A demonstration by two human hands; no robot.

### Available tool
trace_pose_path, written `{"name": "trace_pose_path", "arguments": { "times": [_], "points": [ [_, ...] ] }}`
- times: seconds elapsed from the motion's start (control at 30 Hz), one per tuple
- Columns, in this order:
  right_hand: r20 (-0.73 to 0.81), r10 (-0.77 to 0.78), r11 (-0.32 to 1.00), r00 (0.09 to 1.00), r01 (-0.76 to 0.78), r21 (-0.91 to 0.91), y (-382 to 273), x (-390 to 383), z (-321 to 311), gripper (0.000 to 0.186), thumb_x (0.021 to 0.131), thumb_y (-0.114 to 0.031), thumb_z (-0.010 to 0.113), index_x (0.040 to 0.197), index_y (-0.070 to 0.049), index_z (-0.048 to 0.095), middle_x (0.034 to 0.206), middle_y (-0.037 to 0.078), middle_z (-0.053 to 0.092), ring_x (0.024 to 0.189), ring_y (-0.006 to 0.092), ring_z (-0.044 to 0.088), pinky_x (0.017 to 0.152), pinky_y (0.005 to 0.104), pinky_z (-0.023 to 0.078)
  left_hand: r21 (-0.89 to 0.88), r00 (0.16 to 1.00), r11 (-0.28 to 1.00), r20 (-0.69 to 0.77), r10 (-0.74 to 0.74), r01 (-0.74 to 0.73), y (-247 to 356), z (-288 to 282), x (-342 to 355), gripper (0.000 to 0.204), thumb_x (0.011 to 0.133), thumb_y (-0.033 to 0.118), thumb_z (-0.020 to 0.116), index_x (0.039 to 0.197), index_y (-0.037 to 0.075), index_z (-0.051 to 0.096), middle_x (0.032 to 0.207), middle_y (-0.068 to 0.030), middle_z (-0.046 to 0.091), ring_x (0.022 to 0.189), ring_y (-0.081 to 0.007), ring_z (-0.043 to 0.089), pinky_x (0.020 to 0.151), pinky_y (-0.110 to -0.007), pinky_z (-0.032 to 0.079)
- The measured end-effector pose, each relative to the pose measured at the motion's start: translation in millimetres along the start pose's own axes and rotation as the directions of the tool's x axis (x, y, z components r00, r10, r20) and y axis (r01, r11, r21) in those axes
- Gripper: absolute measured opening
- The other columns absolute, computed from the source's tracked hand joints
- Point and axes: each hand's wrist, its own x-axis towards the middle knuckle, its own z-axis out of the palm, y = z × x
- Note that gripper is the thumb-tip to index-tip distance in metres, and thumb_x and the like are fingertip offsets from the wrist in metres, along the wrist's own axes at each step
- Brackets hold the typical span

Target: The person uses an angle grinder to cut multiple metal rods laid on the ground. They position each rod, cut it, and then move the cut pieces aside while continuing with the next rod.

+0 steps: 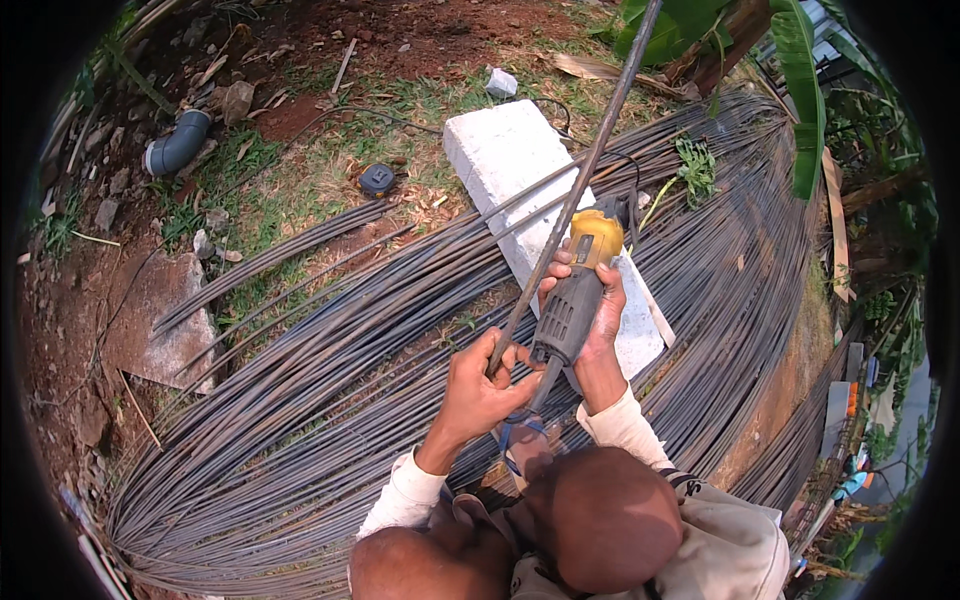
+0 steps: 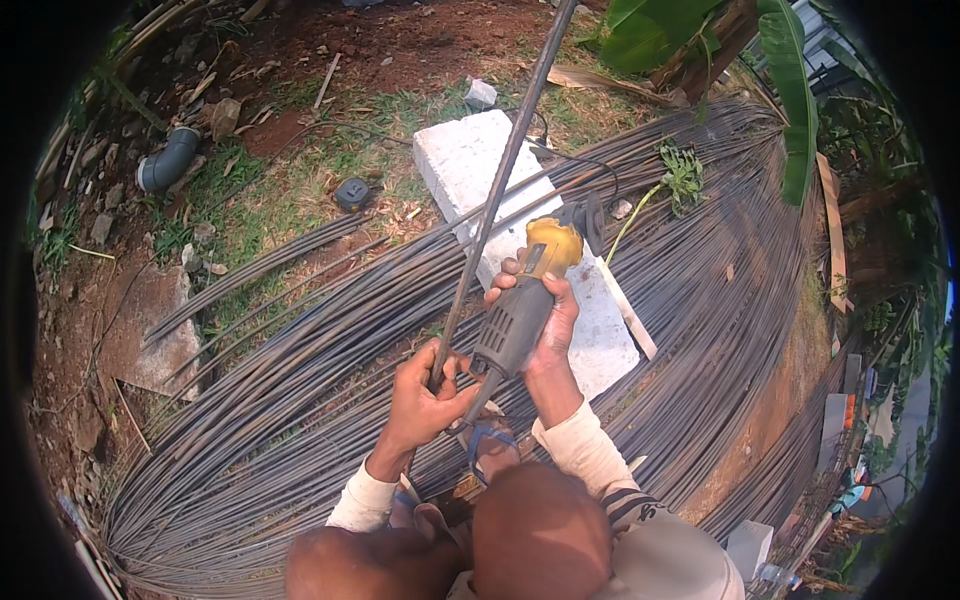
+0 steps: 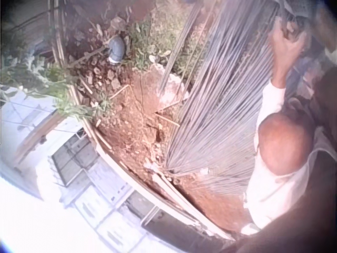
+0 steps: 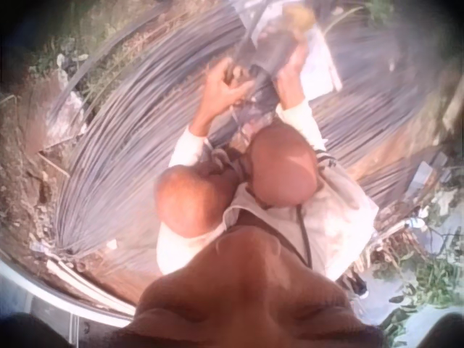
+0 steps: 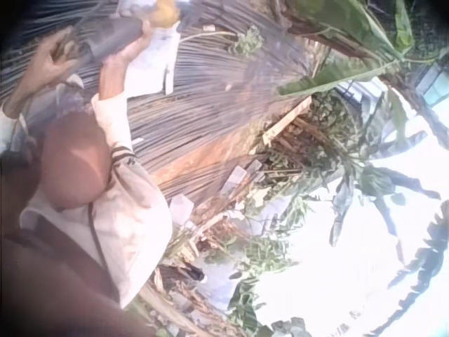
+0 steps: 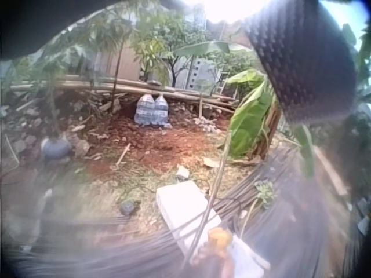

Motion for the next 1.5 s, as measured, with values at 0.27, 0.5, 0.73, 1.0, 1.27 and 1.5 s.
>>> {"name": "trace_pose_path", "arguments": {
  "times": [0.27, 0.5, 0.73, 1.0, 1.27, 1.5],
  "points": [
    [0.049, -0.001, 0.998, 0.999, 0.004, -0.065, -8, -8, -1, 0.068, 0.092, -0.028, 0.072, 0.151, -0.006, 0.048, 0.111, 0.012, 0.057, 0.096, 0.0242, 0.063, 0.091, 0.0442, 0.058, 0.078, 0.999, 0.996, -0.026, 0.044, -0.042, 6, 3, 6, 0.045, 0.078, 0.018, 0.099, 0.111, 0.005, 0.072, 0.07, 0.0058, 0.046, 0.058, -0.0032, 0.039, 0.053, -0.025, 0.032],
    [-0.044, -0.005, 0.989, 0.999, -0.001, -0.145, -9, -10, -11, 0.066, 0.095, -0.03, 0.071, 0.151, -0.001, 0.051, 0.111, 0.012, 0.06, 0.099, 0.0236, 0.065, 0.093, 0.0426, 0.061, 0.22, 0.946, 0.929, -0.063, 0.317, -0.296, 18, 5, 4, 0.044, 0.078, 0.013, 0.097, 0.116, 0.002, 0.077, 0.086, -0.0001, 0.064, 0.056, -0.0044, 0.042, 0.053, -0.027, 0.035],
    [0.014, 0.055, 0.993, 0.998, -0.053, -0.109, -18, -9, -19, 0.066, 0.099, -0.031, 0.071, 0.153, 0.0, 0.05, 0.112, 0.013, 0.059, 0.102, 0.0256, 0.064, 0.097, 0.0448, 0.06, 0.247, 0.953, 0.939, -0.128, 0.275, -0.238, 6, 14, 1, 0.043, 0.078, 0.011, 0.097, 0.116, 0.002, 0.079, 0.086, -0.0014, 0.069, 0.054, -0.0052, 0.043, 0.051, -0.029, 0.037],
    [-0.038, -0.011, 0.977, 0.999, 0.002, -0.215, -19, -9, -15, 0.056, 0.096, -0.027, 0.069, 0.142, 0.0, 0.055, 0.108, 0.014, 0.061, 0.098, 0.0259, 0.064, 0.09, 0.0426, 0.06, 0.289, 0.972, 0.939, -0.084, 0.219, -0.187, 14, 8, 0, 0.032, 0.087, 0.015, 0.091, 0.111, 0.003, 0.074, 0.082, -0.0066, 0.066, 0.061, -0.0168, 0.055, 0.057, -0.034, 0.047],
    [-0.071, -0.208, 0.833, 0.976, 0.138, -0.535, -59, -8, -2, 0.057, 0.098, -0.028, 0.067, 0.148, -0.003, 0.053, 0.102, 0.013, 0.063, 0.087, 0.0245, 0.066, 0.077, 0.0421, 0.062, 0.478, 0.929, 0.846, -0.142, 0.341, -0.237, 77, -63, 7, 0.037, 0.116, 0.033, 0.057, 0.101, 0.0, 0.065, 0.068, -0.0077, 0.061, 0.055, -0.0262, 0.056, 0.059, -0.039, 0.046],
    [-0.032, -0.212, 0.708, 0.977, 0.131, -0.694, -125, -24, -15, 0.045, 0.098, -0.024, 0.068, 0.136, -0.004, 0.056, 0.105, 0.012, 0.062, 0.094, 0.024, 0.063, 0.089, 0.0429, 0.057, 0.903, 0.883, 0.424, -0.137, 0.448, -0.075, 115, -145, 21, 0.021, 0.108, 0.029, 0.067, 0.109, 0.008, 0.067, 0.072, -0.0159, 0.068, 0.061, -0.0396, 0.066, 0.056, -0.049, 0.046]
  ]
}}
